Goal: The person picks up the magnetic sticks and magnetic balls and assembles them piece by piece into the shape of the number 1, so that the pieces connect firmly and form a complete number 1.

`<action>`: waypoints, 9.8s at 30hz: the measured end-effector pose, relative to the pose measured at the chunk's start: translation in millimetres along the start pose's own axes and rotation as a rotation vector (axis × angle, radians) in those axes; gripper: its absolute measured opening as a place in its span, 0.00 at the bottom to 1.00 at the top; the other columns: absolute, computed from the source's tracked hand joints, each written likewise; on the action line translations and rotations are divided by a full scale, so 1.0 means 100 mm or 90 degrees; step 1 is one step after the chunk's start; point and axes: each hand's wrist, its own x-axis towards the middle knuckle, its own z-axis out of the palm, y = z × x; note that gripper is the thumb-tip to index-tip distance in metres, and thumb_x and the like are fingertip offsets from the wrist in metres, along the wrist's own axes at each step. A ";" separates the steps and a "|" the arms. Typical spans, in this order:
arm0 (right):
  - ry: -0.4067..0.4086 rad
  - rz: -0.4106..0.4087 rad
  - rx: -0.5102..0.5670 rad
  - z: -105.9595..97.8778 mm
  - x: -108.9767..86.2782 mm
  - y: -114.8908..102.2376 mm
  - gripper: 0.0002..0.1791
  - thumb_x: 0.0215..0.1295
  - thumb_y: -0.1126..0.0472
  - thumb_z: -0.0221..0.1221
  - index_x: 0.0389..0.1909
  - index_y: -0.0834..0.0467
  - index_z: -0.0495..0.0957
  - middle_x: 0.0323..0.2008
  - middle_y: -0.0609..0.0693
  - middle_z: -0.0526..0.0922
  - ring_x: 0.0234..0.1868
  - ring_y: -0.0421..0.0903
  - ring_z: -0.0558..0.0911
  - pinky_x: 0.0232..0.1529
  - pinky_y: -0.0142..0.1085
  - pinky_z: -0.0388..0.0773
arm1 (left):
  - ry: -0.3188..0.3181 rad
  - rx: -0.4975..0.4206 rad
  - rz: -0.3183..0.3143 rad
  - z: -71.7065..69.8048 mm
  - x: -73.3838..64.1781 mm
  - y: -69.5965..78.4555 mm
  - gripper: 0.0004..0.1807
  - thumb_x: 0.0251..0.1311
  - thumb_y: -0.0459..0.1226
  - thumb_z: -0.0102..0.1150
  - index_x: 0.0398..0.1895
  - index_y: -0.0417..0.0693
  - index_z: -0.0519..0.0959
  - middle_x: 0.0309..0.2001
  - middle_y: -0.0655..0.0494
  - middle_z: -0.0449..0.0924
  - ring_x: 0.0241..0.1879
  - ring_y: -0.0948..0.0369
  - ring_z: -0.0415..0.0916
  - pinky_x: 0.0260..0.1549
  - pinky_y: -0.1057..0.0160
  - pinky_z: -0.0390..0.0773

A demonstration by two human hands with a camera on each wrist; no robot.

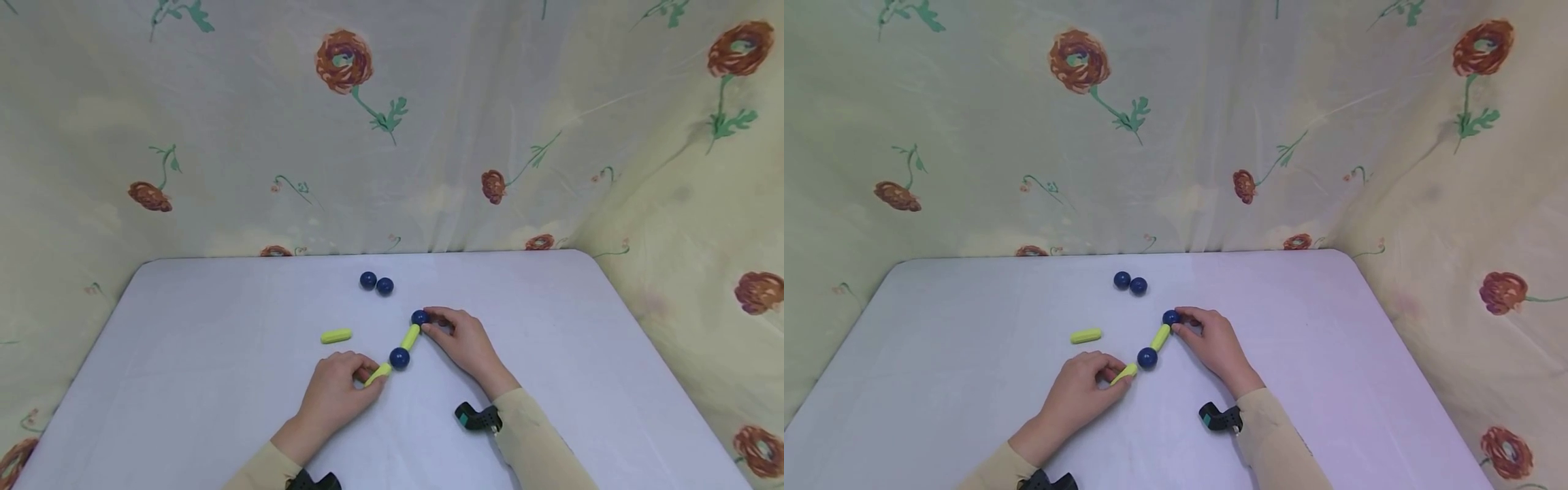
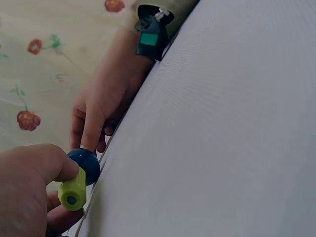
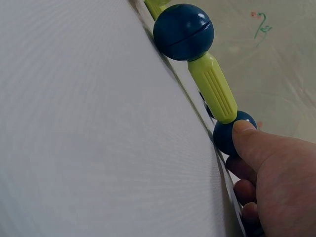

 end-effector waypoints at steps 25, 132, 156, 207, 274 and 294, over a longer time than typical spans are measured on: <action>0.003 0.004 -0.002 0.01 0.00 0.00 0.20 0.67 0.47 0.64 0.57 0.48 0.81 0.46 0.43 0.85 0.43 0.41 0.80 0.42 0.40 0.76 | -0.011 0.037 -0.045 0.04 0.03 0.10 0.10 0.55 0.51 0.69 0.34 0.58 0.85 0.24 0.75 0.74 0.27 0.70 0.69 0.39 0.56 0.66; -0.019 -0.087 -0.003 0.23 -0.46 -0.48 0.18 0.63 0.48 0.67 0.53 0.43 0.82 0.45 0.34 0.83 0.44 0.33 0.78 0.44 0.36 0.76 | 0.021 0.052 -0.008 0.06 0.00 0.05 0.11 0.56 0.52 0.68 0.35 0.58 0.85 0.24 0.75 0.73 0.25 0.71 0.66 0.34 0.59 0.64; -0.020 -0.093 0.003 0.24 -0.45 -0.44 0.17 0.63 0.47 0.66 0.52 0.44 0.83 0.45 0.33 0.83 0.45 0.32 0.78 0.44 0.35 0.76 | -0.058 0.012 -0.054 -0.19 0.11 0.07 0.18 0.60 0.55 0.64 0.43 0.55 0.84 0.30 0.69 0.77 0.26 0.68 0.69 0.28 0.65 0.71; -0.041 -0.087 0.009 0.23 -0.45 -0.44 0.19 0.65 0.48 0.65 0.55 0.45 0.82 0.47 0.36 0.83 0.48 0.33 0.78 0.47 0.35 0.76 | -0.219 0.145 -0.031 -0.42 1.67 -0.40 0.27 0.66 0.43 0.63 0.68 0.56 0.72 0.63 0.49 0.73 0.63 0.51 0.68 0.62 0.50 0.65; -0.022 -0.077 0.011 0.26 -0.45 -0.46 0.18 0.64 0.47 0.66 0.54 0.44 0.83 0.47 0.35 0.84 0.48 0.33 0.78 0.48 0.36 0.77 | -0.021 -0.340 -0.195 -0.58 -0.13 -0.40 0.19 0.52 0.36 0.75 0.45 0.49 0.79 0.47 0.53 0.79 0.39 0.61 0.82 0.35 0.64 0.80; -0.018 -0.091 0.015 0.23 -0.44 -0.45 0.18 0.64 0.49 0.67 0.54 0.46 0.84 0.46 0.34 0.84 0.47 0.33 0.79 0.47 0.35 0.77 | -0.085 -0.174 -0.065 -0.42 -0.28 -0.28 0.17 0.53 0.41 0.74 0.43 0.58 0.77 0.34 0.67 0.76 0.27 0.66 0.74 0.25 0.66 0.74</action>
